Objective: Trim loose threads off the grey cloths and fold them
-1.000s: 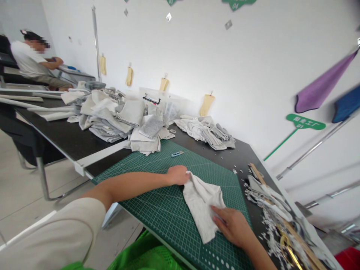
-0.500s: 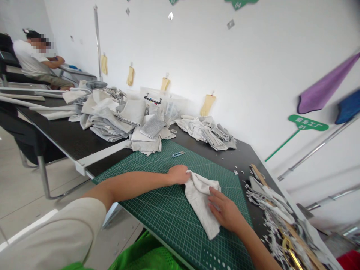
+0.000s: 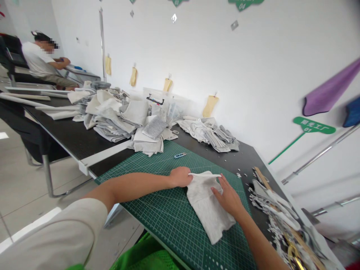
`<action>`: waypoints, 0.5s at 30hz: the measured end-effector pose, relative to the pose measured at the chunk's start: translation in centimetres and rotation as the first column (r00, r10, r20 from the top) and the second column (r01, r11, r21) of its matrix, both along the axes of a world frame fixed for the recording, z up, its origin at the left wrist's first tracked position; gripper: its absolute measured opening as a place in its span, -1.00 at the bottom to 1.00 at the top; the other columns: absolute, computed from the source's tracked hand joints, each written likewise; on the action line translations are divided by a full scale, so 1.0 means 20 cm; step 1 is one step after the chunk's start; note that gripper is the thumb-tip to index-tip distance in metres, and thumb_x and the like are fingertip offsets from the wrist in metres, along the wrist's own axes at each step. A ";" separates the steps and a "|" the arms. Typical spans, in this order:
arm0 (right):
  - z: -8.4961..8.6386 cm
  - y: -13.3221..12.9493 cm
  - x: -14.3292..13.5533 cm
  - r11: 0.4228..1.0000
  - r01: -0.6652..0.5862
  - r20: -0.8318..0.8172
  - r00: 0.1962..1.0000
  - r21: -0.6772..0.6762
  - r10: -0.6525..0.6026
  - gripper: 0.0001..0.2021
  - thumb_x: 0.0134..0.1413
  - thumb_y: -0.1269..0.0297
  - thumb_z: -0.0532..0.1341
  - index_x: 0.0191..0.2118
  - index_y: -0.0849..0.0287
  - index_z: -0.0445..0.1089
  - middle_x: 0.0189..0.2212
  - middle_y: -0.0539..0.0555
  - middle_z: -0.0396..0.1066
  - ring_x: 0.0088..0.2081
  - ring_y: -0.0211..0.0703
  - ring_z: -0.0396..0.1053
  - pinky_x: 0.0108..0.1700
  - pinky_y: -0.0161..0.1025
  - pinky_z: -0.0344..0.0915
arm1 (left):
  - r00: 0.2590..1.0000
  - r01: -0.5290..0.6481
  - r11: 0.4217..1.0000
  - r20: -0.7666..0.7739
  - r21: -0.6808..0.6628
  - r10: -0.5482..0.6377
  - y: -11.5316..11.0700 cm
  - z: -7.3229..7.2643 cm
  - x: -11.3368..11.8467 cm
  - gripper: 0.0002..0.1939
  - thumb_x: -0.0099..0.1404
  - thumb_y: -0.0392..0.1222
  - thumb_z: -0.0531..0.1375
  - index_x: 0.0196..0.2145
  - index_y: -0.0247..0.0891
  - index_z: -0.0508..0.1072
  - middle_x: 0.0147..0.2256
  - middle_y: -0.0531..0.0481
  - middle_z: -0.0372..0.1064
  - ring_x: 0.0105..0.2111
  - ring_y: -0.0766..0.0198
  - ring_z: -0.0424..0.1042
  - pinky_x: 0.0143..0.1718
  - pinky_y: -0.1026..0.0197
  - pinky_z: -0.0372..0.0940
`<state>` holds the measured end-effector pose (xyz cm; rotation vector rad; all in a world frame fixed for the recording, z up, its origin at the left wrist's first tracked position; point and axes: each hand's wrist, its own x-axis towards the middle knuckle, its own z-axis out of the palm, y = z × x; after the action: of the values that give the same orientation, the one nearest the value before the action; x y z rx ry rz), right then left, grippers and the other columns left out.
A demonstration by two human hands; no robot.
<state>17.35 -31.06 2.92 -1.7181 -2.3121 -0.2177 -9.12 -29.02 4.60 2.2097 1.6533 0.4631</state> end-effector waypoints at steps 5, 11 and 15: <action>-0.03 0.16 -0.02 0.992 0.009 -0.100 0.995 -0.125 -0.021 -0.33 0.11 -0.08 0.02 0.15 0.40 0.16 0.21 0.36 0.07 0.24 0.14 0.01 0.21 0.03 0.03 | 1.000 0.000 1.000 0.007 0.000 0.000 0.00 0.00 0.00 -0.66 0.23 -0.02 -0.02 -0.25 -0.18 0.47 -0.19 -0.08 0.46 -0.16 0.10 0.43 -0.18 0.12 0.32; -0.08 0.36 -0.08 0.987 0.007 -0.152 0.988 -0.158 -0.032 -0.40 0.07 -0.13 0.05 0.01 0.32 0.32 -0.01 0.31 0.34 0.14 0.16 0.18 0.10 0.01 0.16 | 0.999 0.018 1.000 0.031 0.008 -0.018 -0.01 0.00 -0.01 -0.66 0.22 -0.03 -0.01 -0.26 -0.21 0.47 -0.22 -0.13 0.46 -0.16 0.07 0.43 -0.16 0.09 0.31; -0.08 0.46 -0.08 0.985 0.013 -0.187 0.981 -0.173 -0.046 -0.43 0.03 -0.07 0.10 0.02 0.29 0.34 0.03 0.29 0.31 0.19 0.18 0.11 0.14 0.08 0.10 | 0.998 0.010 1.000 0.059 0.004 -0.010 -0.01 -0.01 -0.02 -0.69 0.21 -0.04 0.01 -0.26 -0.21 0.47 -0.22 -0.12 0.46 -0.17 0.06 0.43 -0.17 0.09 0.31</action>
<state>15.73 -21.84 1.39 -1.7672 -2.2217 0.1395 -9.44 -29.25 4.46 2.1838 1.6116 0.5241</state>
